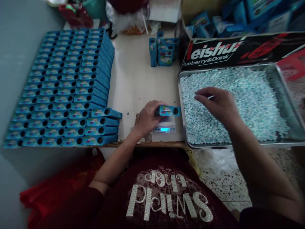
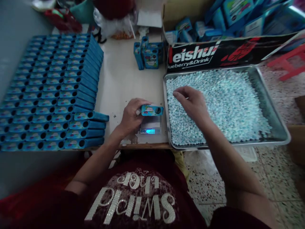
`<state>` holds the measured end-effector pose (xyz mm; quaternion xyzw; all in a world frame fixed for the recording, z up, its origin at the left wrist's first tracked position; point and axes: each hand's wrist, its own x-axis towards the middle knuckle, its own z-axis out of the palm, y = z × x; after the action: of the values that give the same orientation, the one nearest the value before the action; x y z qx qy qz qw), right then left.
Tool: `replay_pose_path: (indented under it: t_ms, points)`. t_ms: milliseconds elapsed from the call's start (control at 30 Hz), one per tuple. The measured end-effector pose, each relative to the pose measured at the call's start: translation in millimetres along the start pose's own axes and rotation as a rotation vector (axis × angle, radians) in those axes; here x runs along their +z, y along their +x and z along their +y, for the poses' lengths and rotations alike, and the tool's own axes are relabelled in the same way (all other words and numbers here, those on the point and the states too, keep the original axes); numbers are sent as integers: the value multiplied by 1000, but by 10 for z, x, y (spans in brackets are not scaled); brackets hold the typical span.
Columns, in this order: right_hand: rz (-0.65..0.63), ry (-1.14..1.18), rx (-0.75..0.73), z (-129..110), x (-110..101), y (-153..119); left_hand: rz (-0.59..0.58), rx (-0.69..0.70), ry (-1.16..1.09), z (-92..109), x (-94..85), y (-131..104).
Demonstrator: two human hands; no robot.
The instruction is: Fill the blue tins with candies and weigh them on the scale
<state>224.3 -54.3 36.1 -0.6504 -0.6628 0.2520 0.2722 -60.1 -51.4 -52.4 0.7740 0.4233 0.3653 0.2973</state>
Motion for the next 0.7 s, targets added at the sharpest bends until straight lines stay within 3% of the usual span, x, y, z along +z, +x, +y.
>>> replay_pose_path:
  t_ms: [133,233,300,400,467,600,700]
  points:
    - [51,851,269,-42,379,254,-10,223,294,332,-51,672]
    - [3,1285,416,62,573,448,-35,333,345,532,3,1051]
    - [18,1495,518,123,611,505,-58,386,346,561,87,1205]
    - [87,1708,726,161,566,504,-60,382,368,464,263,1323]
    - [139,1796,821,175,509,492,9,319,368,362,391,1348]
    - [147,1824,860,256,433,504,164,169,188,197,567,1286]
    - [94,1780,818,357,420,520,221,0,-68,111,540,1116]
